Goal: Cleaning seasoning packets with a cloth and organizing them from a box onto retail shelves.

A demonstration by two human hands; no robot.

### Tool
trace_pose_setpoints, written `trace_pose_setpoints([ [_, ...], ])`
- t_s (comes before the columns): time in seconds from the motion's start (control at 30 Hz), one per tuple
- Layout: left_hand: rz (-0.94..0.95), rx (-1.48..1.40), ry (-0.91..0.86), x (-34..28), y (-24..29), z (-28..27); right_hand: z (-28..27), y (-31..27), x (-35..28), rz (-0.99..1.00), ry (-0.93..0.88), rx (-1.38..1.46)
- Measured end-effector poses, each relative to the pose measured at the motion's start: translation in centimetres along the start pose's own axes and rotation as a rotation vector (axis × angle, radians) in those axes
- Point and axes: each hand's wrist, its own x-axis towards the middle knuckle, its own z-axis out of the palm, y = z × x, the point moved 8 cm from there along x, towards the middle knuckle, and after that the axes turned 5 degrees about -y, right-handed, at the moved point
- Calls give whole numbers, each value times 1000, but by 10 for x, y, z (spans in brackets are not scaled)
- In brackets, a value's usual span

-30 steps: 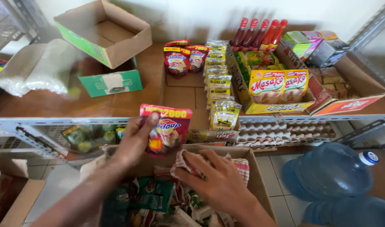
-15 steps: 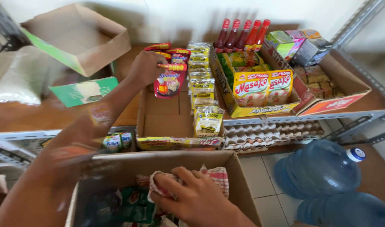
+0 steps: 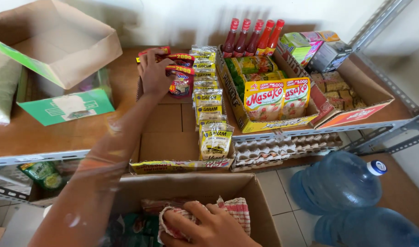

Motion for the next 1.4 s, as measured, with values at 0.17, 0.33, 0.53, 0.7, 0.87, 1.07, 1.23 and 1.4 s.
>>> trace_pose_setpoints([
  [0.17,266,177,-23,-4,26,-3,5,1,1,-10,-5,1],
  [0.33,312,260,25,6,30,2,13,-3,2,-3,11,-5],
  [0.53,369,338,54,15,30,15,8,3,9,3,-14,-9],
  [0.7,345,330,37,14,32,13,17,0,9,-9,-52,6],
  [0.87,324,279,7,2,58,-11,38,-4,4,-3,-142,71],
  [1.07,350,-79,70,-69,131,-101,79,28,-17,261,-423,-35],
  [1.23,731,-372,-115,-165,184,-150,121,83,-71,690,-909,-99],
  [1.4,1242,-164,-279,-281,207,-153,128,103,-87,740,-855,-85],
])
